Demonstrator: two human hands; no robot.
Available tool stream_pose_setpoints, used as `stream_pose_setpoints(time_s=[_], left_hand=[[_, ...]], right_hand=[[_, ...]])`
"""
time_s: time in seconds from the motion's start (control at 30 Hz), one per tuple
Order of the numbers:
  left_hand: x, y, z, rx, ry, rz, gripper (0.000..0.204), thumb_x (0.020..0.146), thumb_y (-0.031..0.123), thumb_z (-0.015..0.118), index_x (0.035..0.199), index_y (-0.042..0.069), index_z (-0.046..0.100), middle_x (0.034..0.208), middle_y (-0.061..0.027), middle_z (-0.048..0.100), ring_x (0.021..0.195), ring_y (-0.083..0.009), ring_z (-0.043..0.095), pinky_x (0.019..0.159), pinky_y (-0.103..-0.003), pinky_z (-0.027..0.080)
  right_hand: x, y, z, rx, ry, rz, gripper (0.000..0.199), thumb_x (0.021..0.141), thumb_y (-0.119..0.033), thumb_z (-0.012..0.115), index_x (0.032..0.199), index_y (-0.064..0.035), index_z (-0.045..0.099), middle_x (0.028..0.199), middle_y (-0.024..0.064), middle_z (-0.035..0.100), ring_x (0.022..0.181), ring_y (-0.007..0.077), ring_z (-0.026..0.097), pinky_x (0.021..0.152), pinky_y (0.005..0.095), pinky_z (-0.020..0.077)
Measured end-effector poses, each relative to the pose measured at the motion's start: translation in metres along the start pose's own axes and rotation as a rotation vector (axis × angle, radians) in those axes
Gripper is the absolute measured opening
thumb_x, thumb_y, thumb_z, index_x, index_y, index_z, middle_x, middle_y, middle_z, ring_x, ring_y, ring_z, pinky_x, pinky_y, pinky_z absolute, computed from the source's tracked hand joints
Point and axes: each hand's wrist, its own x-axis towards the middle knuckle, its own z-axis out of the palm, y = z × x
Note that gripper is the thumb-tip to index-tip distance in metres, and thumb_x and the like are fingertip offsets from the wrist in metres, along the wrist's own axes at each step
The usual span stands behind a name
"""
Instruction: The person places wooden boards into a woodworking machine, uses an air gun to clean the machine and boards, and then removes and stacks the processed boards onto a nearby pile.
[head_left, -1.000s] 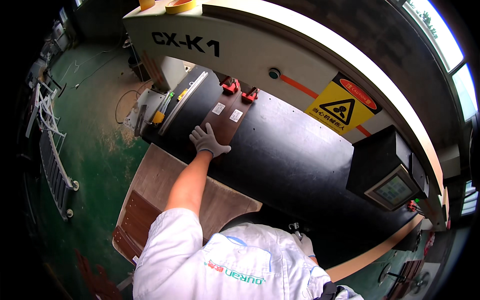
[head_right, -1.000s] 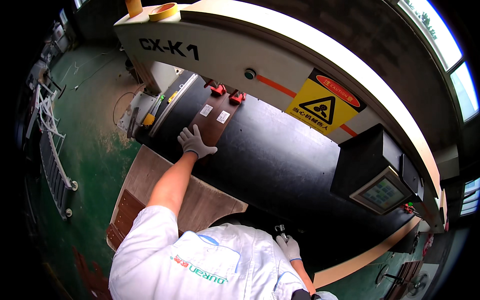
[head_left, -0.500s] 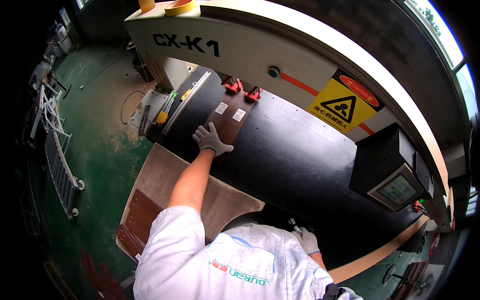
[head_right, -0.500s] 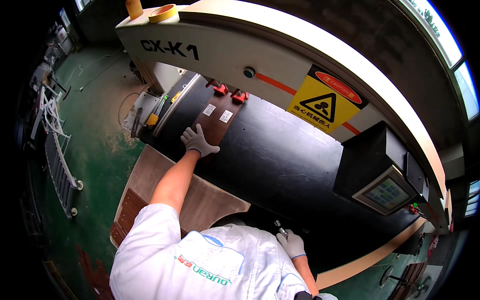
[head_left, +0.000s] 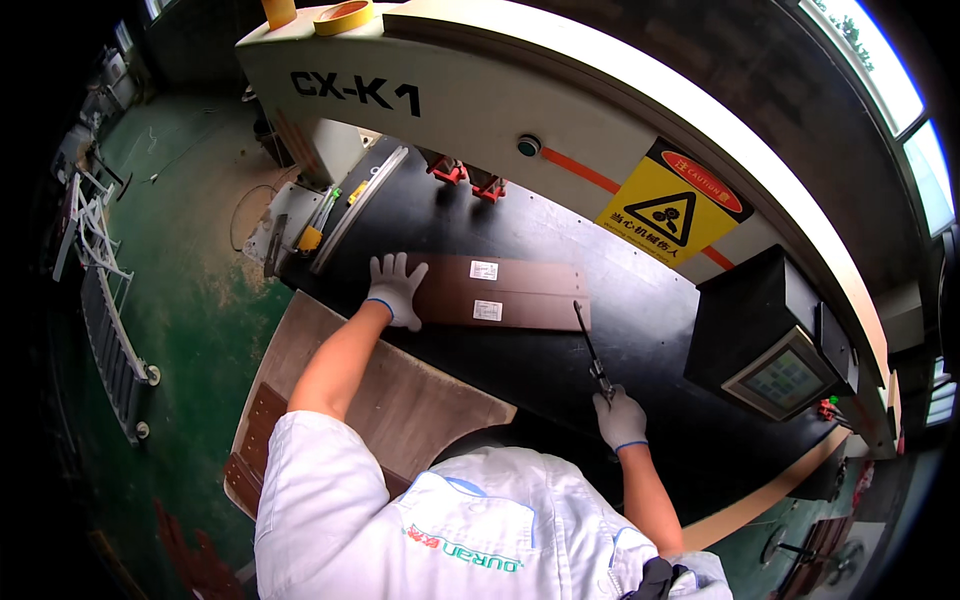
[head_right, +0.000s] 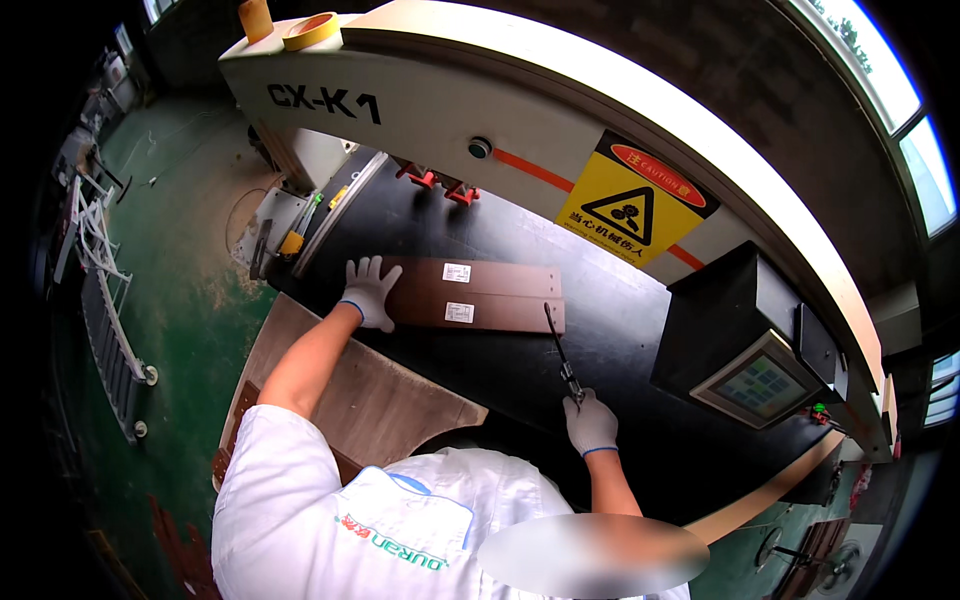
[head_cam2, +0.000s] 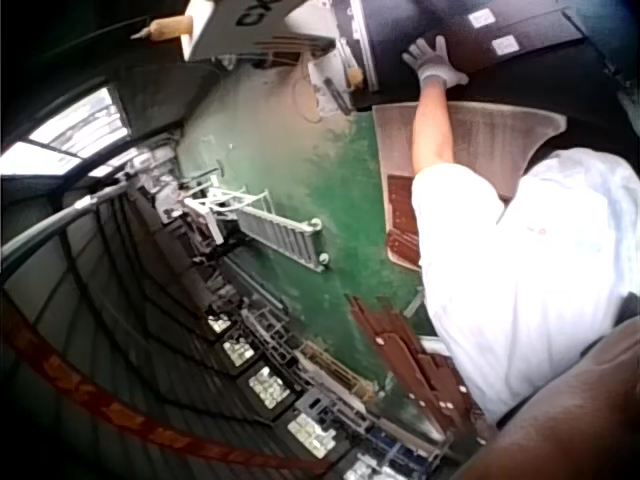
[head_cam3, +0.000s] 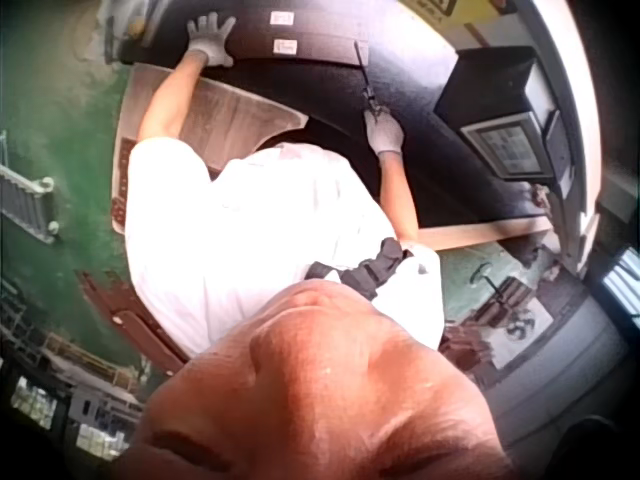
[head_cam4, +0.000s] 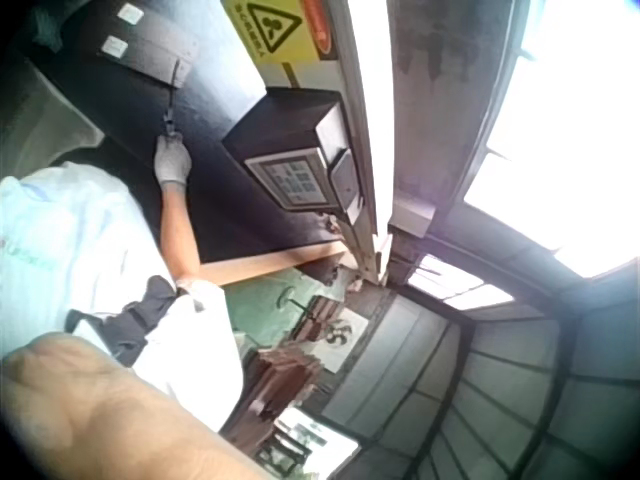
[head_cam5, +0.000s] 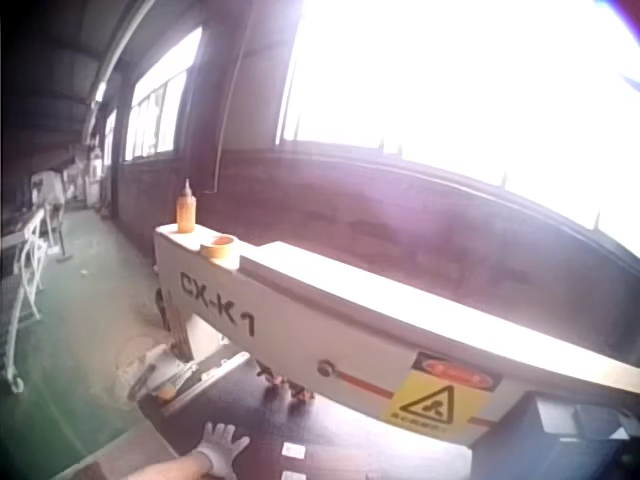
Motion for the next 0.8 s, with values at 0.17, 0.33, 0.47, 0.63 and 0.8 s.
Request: stream_pose_setpoints(time_s=[0.17,0.33,0.47,0.63,0.8], left_hand=[[-0.005,0.007,0.061,-0.319,0.222,-0.124,0.088,0.083,0.046,0.075,0.157,0.01,0.043,0.161,-0.0262,0.035,0.146,-0.0448,0.036,0.123,-0.058,0.024],[-0.136,0.1,0.08,-0.481,0.163,0.051,0.122,0.066,0.072,0.081,0.16,0.006,0.039,0.163,-0.0362,0.025,0.151,-0.0562,0.02,0.125,-0.065,0.01],[-0.167,0.171,0.137,-0.394,0.146,0.008,0.109,0.072,0.073,0.076,0.162,0.024,0.041,0.167,-0.0305,0.022,0.15,-0.0648,0.012,0.121,-0.075,0.002],[-0.153,0.145,0.12,-0.512,0.246,0.135,0.098,0.071,0.071,0.077,0.152,0.022,0.056,0.166,-0.0277,0.029,0.145,-0.0692,0.012,0.119,-0.079,0.007],[-0.12,0.097,0.124,-0.463,0.456,0.327,0.065,0.079,0.067,0.07,0.132,0.029,0.073,0.16,-0.0224,0.042,0.138,-0.0689,0.026,0.117,-0.079,0.018]], right_hand=[[0.055,-0.021,0.013,-0.112,-0.091,-0.086,0.04,0.1,-0.039,0.061,0.11,-0.001,0.062,0.1,0.0272,0.073,0.097,0.0477,0.07,0.086,0.0579,0.0544],[0.023,-0.054,0.039,0.055,-0.278,-0.142,0.04,0.098,-0.036,0.064,0.112,0.0012,0.063,0.105,0.0305,0.071,0.104,0.0499,0.067,0.09,0.0568,0.0524],[-0.008,-0.067,0.039,0.114,-0.431,-0.168,0.044,0.099,-0.038,0.064,0.118,0.0014,0.061,0.104,0.032,0.071,0.103,0.0509,0.067,0.091,0.057,0.0526],[-0.021,-0.074,0.038,0.277,-0.521,-0.075,0.043,0.096,-0.037,0.068,0.109,0.0042,0.062,0.088,0.0225,0.072,0.086,0.0421,0.071,0.08,0.0476,0.0542],[-0.027,-0.085,0.05,0.313,-0.512,-0.063,0.036,0.097,-0.032,0.066,0.104,0.0026,0.06,0.083,0.0191,0.071,0.081,0.0353,0.071,0.076,0.0445,0.0545]])
